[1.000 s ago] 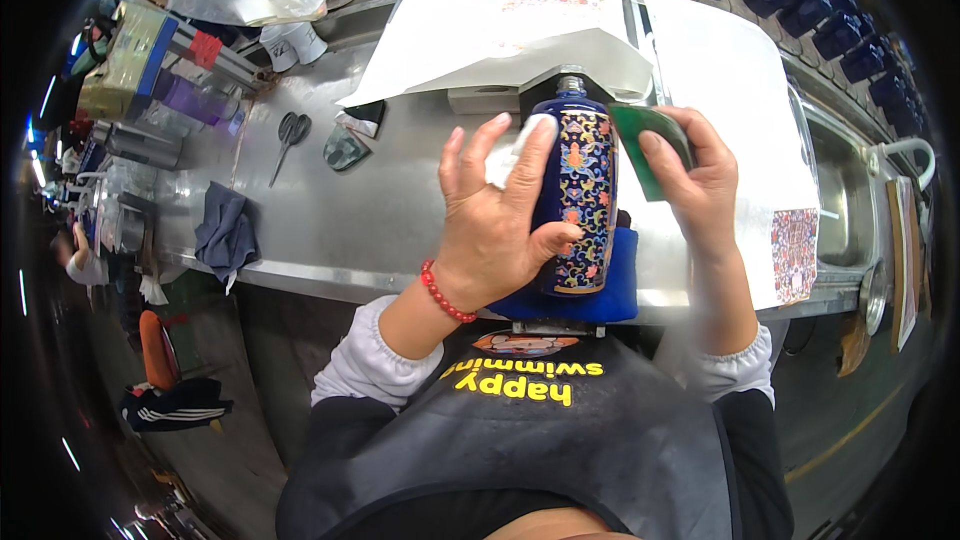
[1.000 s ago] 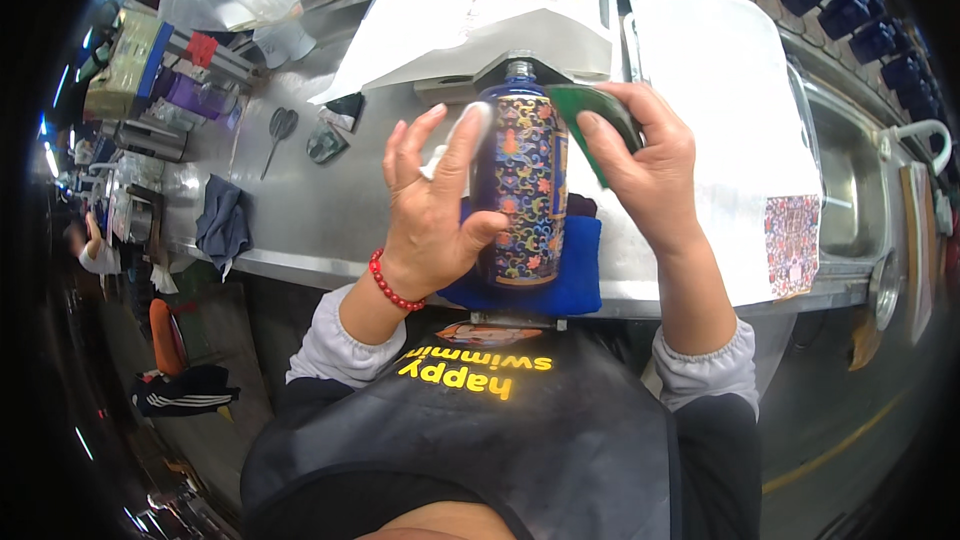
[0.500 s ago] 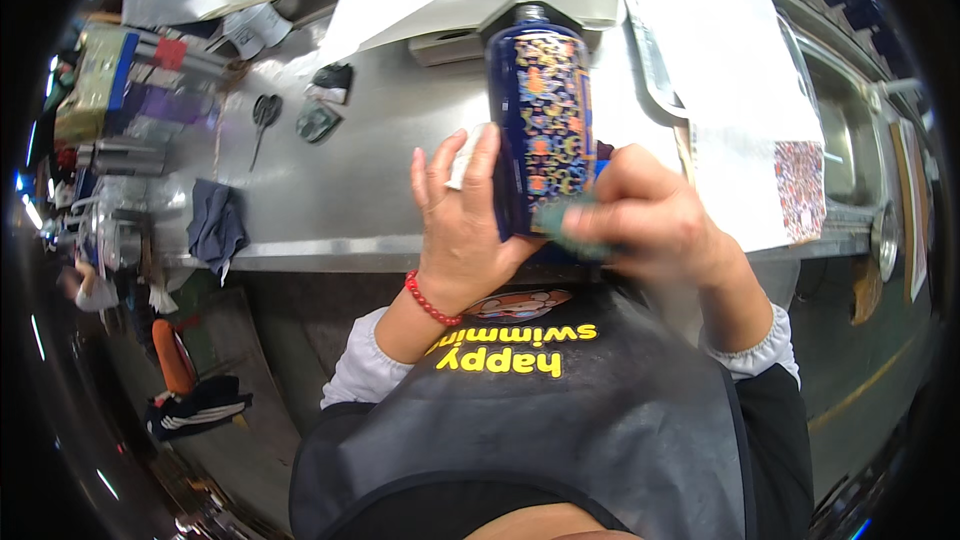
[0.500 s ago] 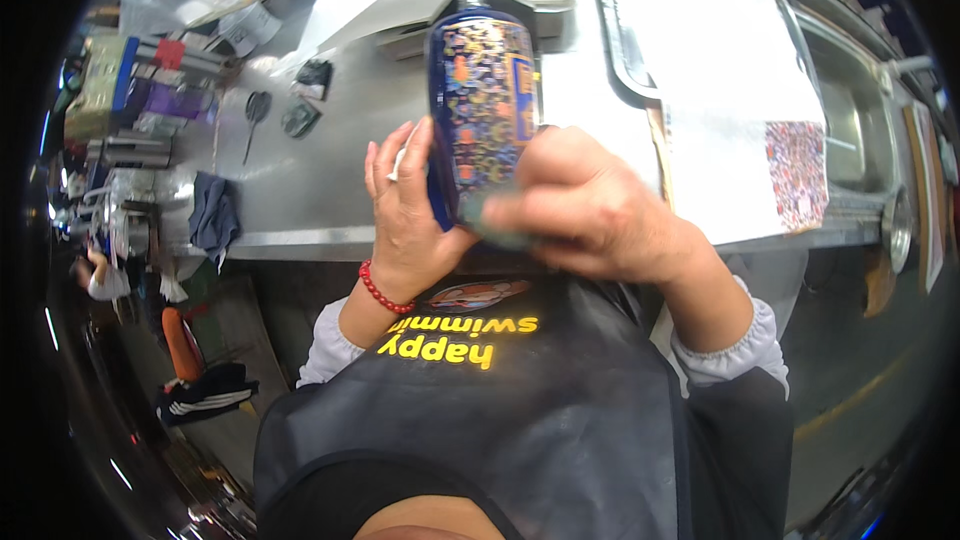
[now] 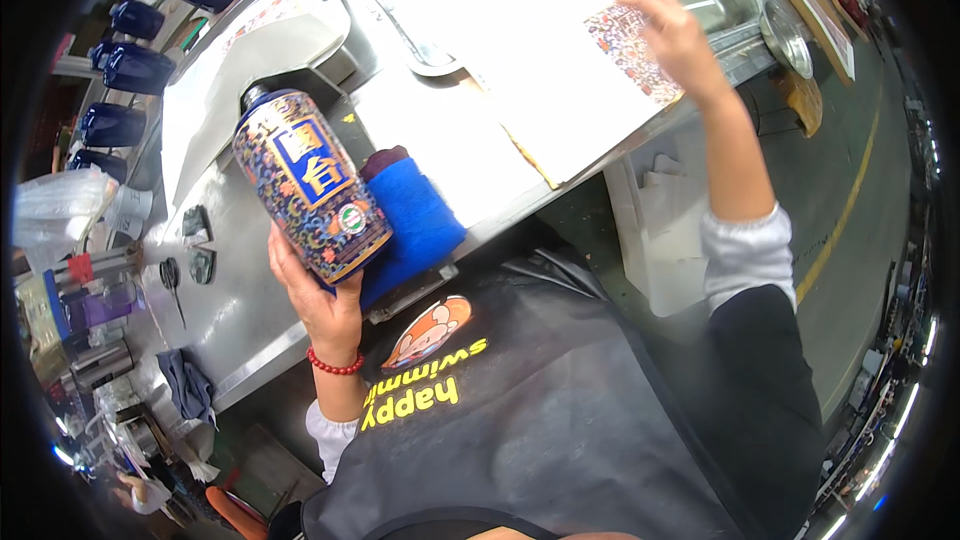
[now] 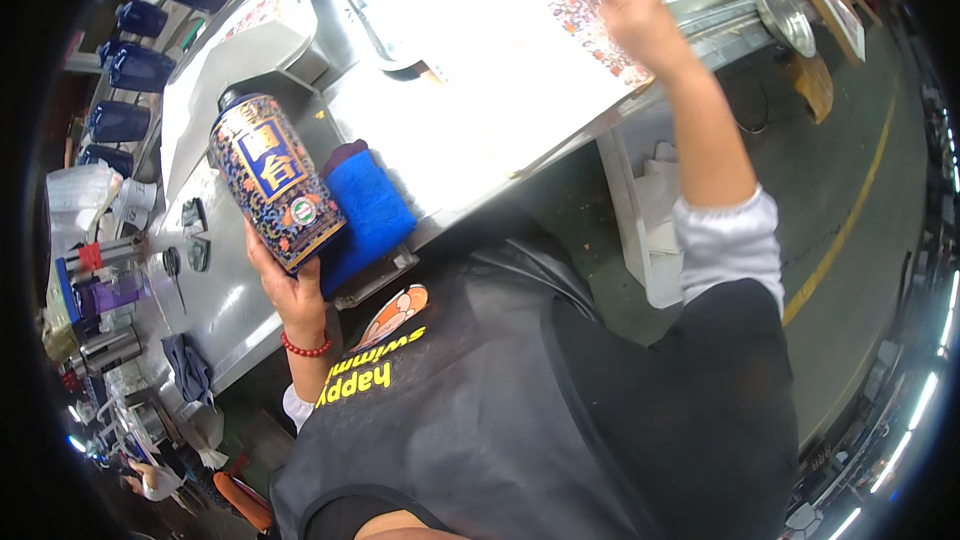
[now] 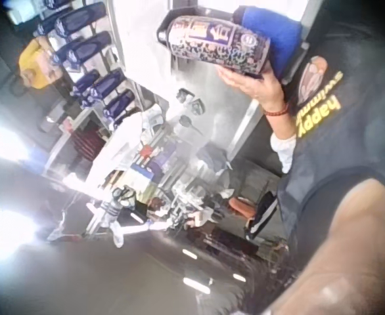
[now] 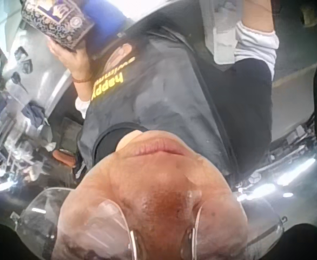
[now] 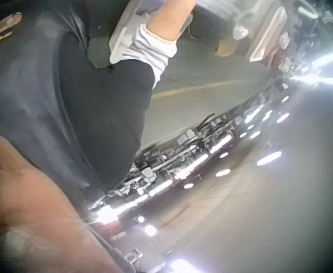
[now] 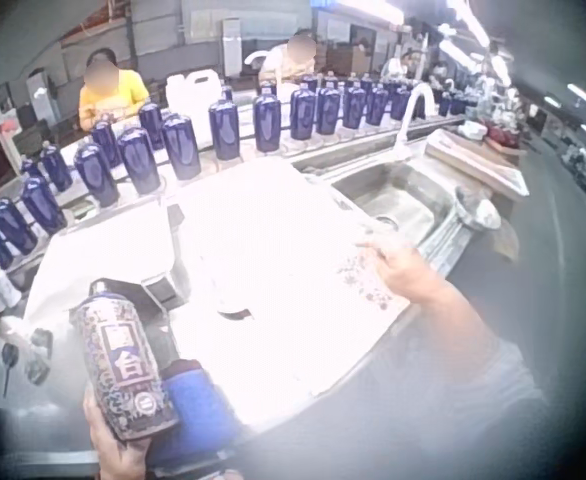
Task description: The person applies decorative stickers to a blue bottle, smoothing each sticker with a green card and rotating the bottle to cover multiple sides. The person handles the bottle and stickers by hand, using a green card to press and smooth the applied designs.
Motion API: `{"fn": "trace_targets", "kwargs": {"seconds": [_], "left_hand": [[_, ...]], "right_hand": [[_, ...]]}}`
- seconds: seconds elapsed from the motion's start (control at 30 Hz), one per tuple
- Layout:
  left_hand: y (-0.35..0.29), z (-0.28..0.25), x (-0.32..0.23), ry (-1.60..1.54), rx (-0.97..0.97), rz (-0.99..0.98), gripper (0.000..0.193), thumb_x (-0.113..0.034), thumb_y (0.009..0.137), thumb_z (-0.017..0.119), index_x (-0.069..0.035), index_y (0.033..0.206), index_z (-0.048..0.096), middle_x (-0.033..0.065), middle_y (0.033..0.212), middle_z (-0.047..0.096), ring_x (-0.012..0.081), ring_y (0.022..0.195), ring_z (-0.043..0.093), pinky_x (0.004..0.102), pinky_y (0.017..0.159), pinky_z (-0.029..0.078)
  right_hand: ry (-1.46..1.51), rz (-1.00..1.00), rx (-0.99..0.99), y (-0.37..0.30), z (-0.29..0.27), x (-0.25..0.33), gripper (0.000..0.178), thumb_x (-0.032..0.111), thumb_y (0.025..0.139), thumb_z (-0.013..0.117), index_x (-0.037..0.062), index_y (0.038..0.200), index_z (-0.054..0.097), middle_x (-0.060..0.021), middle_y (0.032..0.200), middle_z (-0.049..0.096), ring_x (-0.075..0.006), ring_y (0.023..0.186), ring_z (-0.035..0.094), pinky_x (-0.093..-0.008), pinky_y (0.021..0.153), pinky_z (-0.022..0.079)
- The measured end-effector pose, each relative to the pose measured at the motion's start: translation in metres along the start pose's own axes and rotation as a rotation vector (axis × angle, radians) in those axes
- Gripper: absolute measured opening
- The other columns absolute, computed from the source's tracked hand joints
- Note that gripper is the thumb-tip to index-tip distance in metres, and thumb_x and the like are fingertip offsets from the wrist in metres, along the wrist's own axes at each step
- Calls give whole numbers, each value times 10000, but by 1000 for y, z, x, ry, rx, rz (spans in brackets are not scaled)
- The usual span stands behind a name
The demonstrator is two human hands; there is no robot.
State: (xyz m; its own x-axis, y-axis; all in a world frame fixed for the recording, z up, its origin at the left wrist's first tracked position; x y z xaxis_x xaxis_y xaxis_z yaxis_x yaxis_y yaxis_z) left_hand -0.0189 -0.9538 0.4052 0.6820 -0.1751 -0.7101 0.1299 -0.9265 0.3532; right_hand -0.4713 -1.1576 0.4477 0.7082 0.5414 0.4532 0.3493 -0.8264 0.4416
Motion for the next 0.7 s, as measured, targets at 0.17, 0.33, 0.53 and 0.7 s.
{"fn": "trace_targets", "kwargs": {"seconds": [0.17, 0.33, 0.53, 0.7], "left_hand": [[-1, 2, 1, -43, 3, -8, 1010, -580, 924, 679, 72, 1567, 253, 275, 1557, 351, 399, 1424, 399, 462, 1167, 313], [-3, 3, 3, -60, -15, -36, 1020, -589, 931, 663, 98, 1560, 246, 260, 1541, 393, 360, 1399, 447, 439, 1160, 328], [-5, 6, 0, -66, -31, -82, 1075, -652, 918, 640, 94, 1568, 220, 230, 1515, 434, 317, 1359, 494, 414, 1136, 367], [-4, 10, -4, -127, -47, -81, 1090, -675, 917, 619, 93, 1572, 206, 216, 1501, 454, 295, 1335, 518, 404, 1129, 384]], "right_hand": [[23, 755, 150, 0, -27, -192, 380, 160, 986, 550, 96, 1353, 622, -68, 1371, 622, -240, 1184, 601, -402, 937, 516], [-20, 1004, 258, 13, -28, -286, 413, 289, 999, 531, 140, 1375, 611, -32, 1340, 635, -258, 1104, 614, -448, 867, 513], [-236, 1566, 32, 2, -16, -364, 307, 268, 971, 582, 123, 1218, 695, -60, 1025, 700, -259, 894, 649, -463, 691, 525], [875, 936, 353, 19, -13, -279, 226, 289, 993, 632, 108, 1105, 710, -55, 975, 734, -151, 894, 690, -307, 555, 571]]}}
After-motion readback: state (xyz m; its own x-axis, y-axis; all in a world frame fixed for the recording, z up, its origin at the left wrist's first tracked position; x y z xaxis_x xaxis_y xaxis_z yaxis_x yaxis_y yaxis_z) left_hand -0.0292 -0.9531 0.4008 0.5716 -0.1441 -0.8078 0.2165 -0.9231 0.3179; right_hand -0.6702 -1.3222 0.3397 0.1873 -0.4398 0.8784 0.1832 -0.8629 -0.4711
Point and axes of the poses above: each hand's wrist, its own y-axis towards the middle knuckle, its own z-axis out of the palm, x = y × z, the point moved 7 cm from there along y, towards the middle knuckle
